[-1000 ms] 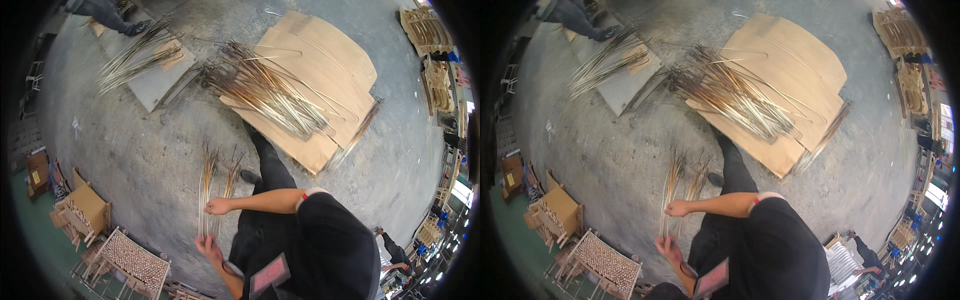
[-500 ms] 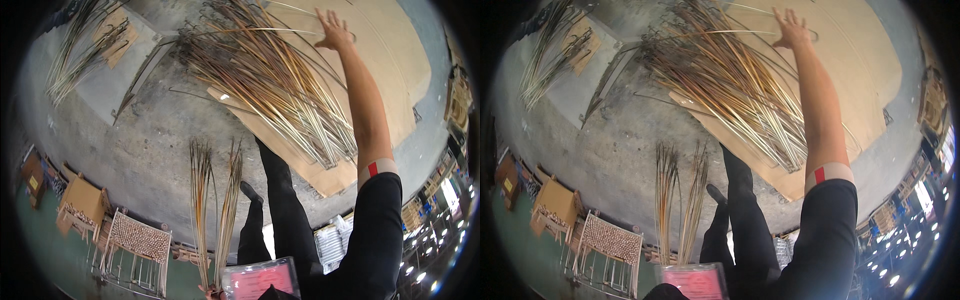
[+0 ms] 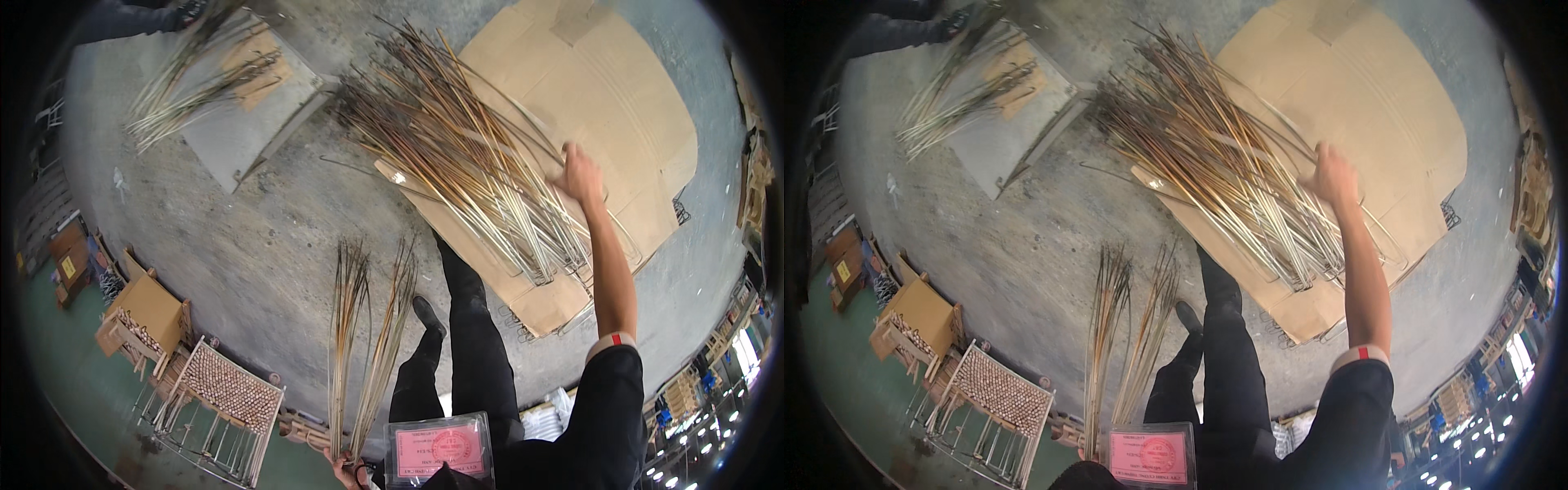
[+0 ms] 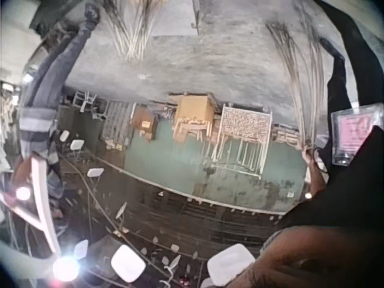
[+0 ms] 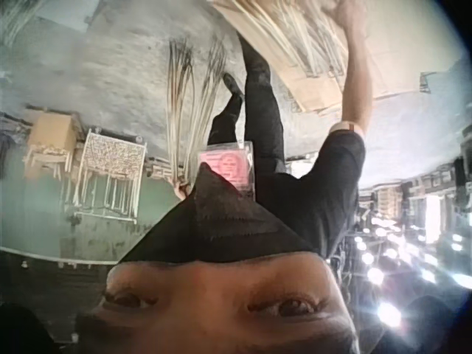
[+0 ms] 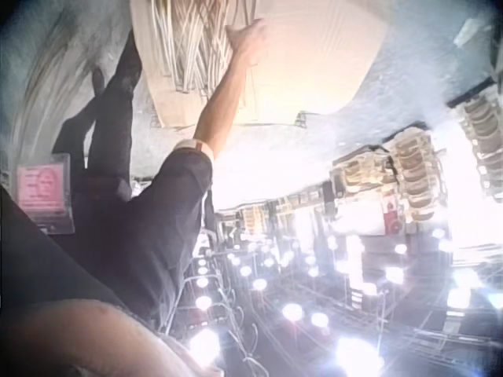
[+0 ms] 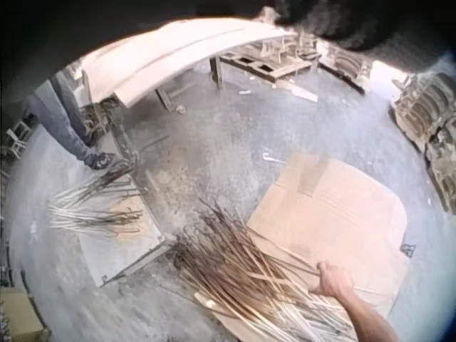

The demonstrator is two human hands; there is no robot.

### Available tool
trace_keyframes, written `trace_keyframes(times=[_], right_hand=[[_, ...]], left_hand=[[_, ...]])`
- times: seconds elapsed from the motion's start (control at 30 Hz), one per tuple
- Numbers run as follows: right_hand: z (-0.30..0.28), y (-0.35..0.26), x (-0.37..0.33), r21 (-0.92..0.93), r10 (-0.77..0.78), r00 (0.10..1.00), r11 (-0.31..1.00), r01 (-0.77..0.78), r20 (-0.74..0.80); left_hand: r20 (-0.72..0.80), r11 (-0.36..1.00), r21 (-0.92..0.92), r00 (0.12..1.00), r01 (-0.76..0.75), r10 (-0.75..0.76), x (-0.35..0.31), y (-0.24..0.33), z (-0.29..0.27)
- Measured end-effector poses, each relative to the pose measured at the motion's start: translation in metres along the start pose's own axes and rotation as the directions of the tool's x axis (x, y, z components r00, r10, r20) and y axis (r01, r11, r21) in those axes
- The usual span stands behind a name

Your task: The person gathers thin metal rods from a pile on cardboard, aligns them by hand, and bundles them together. The person then walks to a workbench and places the bundle on the table among other rods.

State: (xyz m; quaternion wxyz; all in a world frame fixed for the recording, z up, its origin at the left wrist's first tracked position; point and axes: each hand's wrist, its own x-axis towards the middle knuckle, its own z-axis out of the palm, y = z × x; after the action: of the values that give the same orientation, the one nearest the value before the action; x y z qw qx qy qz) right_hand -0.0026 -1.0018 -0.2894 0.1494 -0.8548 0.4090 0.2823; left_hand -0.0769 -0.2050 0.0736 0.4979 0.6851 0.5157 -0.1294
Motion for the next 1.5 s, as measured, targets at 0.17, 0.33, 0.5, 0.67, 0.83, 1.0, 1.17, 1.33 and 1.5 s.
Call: trace_keyframes(times=[0.17,0.33,0.5,0.67,0.83,1.0,1.17,1.33,1.5], right_hand=[[0.017,-0.082,-0.139,0.202,0.113,0.987,0.970,-0.135,0.116],[0.081,-0.152,-0.228,0.283,0.129,0.991,0.953,-0.113,-0.041],[0.093,-0.184,-0.237,0.317,0.055,0.995,0.948,-0.027,-0.080],[0.103,-0.176,-0.305,0.289,0.009,0.999,0.957,0.004,-0.043],[0.101,-0.108,-0.445,0.247,0.019,0.979,0.969,0.032,-0.204],[0.078,-0.075,-0.597,0.468,-0.081,0.995,0.878,0.098,-0.056],[0.020,-0.092,-0.674,0.891,-0.380,0.903,0.454,-0.007,0.201],[-0.021,-0.159,-0.689,0.976,-0.492,0.845,0.148,-0.159,0.212],[-0.029,-0.230,-0.721,0.946,-0.646,0.736,0.322,0.022,0.202]], left_hand=[[0.152,0.980,-0.177,0.981,-0.089,0.116,0.014,-0.021,-0.021],[0.212,0.972,-0.148,0.954,-0.185,0.214,0.032,-0.035,-0.035],[0.359,0.887,-0.391,0.847,-0.246,0.393,0.043,-0.055,-0.060],[0.357,0.884,-0.322,0.822,-0.337,0.444,0.056,-0.071,-0.102],[0.332,0.868,-0.338,0.816,-0.364,0.472,0.067,-0.083,-0.129],[0.330,0.883,-0.309,0.831,-0.352,0.447,0.078,-0.095,-0.141],[0.472,0.774,-0.618,0.722,-0.138,0.506,0.076,-0.097,-0.129],[0.399,0.762,-0.616,0.753,-0.202,0.522,0.053,-0.098,-0.098],[0.425,0.720,-0.652,0.672,-0.237,0.606,0.038,-0.093,-0.085]])
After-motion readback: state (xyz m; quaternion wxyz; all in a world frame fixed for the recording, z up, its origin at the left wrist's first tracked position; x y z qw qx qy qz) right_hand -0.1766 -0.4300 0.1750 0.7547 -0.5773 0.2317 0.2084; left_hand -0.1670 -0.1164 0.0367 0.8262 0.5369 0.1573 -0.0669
